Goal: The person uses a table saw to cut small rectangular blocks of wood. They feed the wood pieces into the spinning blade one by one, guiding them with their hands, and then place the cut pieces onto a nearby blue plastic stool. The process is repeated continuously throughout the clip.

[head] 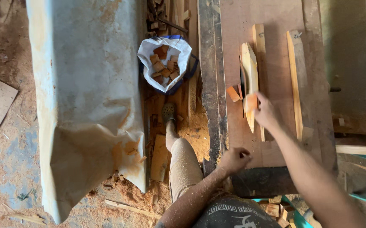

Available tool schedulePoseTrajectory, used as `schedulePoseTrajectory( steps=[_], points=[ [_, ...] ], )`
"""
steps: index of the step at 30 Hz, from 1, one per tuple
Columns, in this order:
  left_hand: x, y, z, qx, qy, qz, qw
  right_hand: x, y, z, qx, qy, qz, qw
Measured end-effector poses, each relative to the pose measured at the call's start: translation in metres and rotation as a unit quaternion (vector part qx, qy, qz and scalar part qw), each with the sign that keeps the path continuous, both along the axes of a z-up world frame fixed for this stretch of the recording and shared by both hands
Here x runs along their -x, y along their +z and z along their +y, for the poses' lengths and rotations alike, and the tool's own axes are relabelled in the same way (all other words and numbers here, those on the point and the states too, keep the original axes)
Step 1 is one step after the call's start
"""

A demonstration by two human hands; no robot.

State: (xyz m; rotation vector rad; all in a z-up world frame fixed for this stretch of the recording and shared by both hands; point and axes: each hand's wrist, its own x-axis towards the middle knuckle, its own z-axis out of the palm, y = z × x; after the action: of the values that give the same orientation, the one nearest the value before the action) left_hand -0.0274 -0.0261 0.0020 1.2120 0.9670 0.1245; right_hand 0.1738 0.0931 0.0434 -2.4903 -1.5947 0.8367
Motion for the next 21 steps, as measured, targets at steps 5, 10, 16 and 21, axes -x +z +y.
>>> schedulePoseTrajectory(
  steps=[5, 10, 16, 21],
  points=[
    [-0.019, -0.032, 0.021, 0.1, 0.141, -0.043, 0.984, 0.002, -0.008, -0.108, -0.077, -0.129, 0.243, 0.958],
    [-0.032, -0.036, 0.016, 0.264, 0.225, -0.228, 0.91, 0.008, 0.002, -0.151, -0.166, -0.129, 0.347, 0.914],
    [-0.017, -0.04, 0.024, 0.29, 0.225, -0.255, 0.894, 0.013, 0.039, -0.13, -0.034, -0.073, 0.219, 0.972],
    [-0.022, -0.037, 0.04, 0.287, 0.225, -0.251, 0.897, 0.01, 0.062, -0.103, 0.04, 0.043, 0.147, 0.987]
  ],
)
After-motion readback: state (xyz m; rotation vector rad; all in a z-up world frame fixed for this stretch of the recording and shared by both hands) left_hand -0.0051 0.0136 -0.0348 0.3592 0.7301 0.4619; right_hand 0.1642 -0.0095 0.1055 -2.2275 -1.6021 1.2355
